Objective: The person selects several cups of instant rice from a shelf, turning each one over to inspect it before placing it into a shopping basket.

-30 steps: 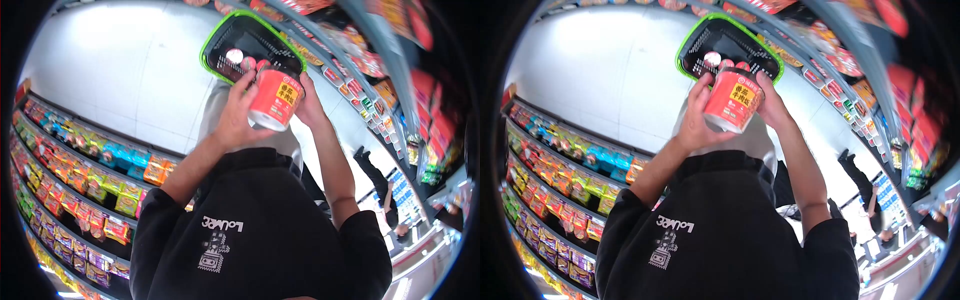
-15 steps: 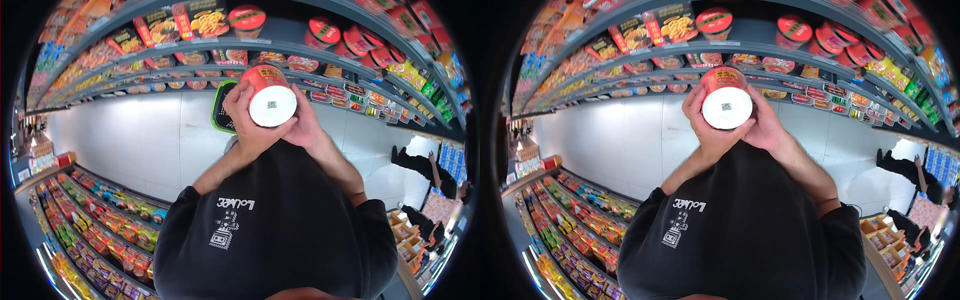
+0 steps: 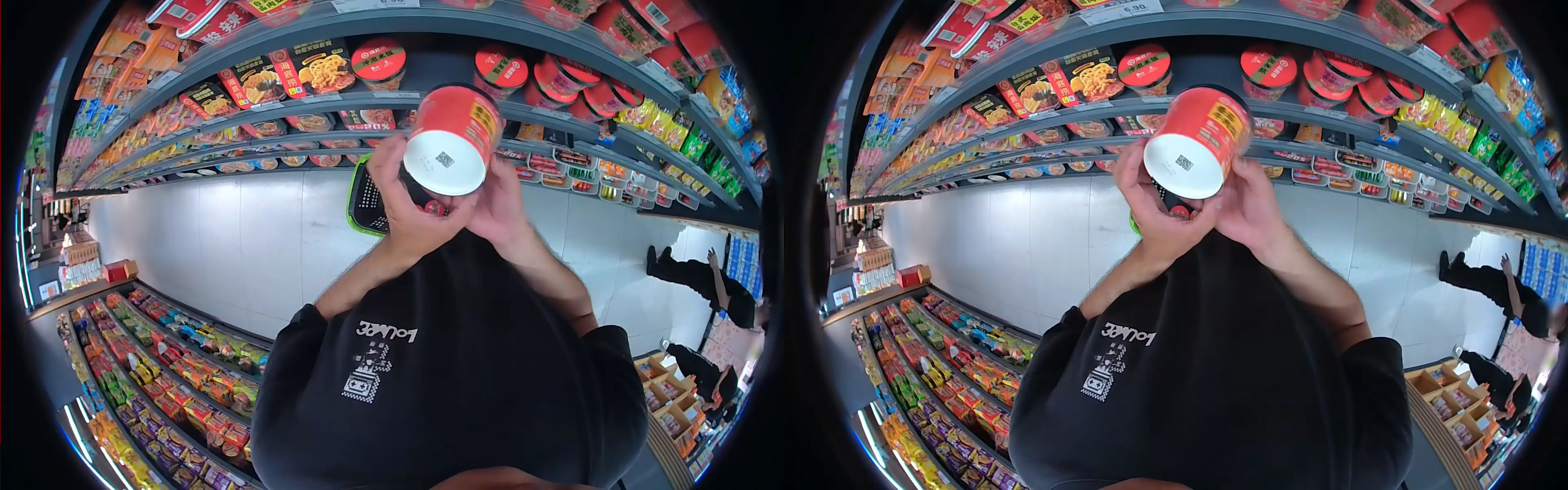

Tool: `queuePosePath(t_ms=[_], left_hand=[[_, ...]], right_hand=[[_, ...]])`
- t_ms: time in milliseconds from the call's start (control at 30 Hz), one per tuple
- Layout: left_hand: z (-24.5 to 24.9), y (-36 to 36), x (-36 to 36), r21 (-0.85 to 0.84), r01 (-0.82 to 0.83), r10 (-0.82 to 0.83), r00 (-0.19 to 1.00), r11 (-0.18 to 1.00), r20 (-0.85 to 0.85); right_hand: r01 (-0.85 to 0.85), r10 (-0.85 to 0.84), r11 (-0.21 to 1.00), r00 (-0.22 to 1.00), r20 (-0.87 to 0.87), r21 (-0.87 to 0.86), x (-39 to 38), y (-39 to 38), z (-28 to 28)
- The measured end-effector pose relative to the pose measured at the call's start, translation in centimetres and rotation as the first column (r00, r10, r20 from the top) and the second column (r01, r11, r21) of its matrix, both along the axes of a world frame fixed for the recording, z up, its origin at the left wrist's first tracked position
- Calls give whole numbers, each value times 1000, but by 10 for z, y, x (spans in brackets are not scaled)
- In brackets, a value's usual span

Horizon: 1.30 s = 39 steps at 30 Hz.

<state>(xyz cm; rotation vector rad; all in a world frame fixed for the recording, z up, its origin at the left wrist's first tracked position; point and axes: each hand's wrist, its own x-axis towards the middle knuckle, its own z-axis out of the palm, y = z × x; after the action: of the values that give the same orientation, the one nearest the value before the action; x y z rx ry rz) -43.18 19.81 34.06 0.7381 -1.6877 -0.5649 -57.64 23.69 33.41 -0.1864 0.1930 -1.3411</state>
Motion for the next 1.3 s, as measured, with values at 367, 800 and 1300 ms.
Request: queuePosePath(t_ms=[367,800,1300], left_hand=[[57,-42,29,-230,359,-310,924,905,222],[48,-25,37,-116,290,-288,957,950,36],[19,2,44,381,283,-92,889,881,-448]], right_hand=[[-53,64,994,992,112,-94,23,-9,24],[-4,7,999,996,-91,40,48,0,34],[208,-335,940,708,-622,-269,42,-11,46]])
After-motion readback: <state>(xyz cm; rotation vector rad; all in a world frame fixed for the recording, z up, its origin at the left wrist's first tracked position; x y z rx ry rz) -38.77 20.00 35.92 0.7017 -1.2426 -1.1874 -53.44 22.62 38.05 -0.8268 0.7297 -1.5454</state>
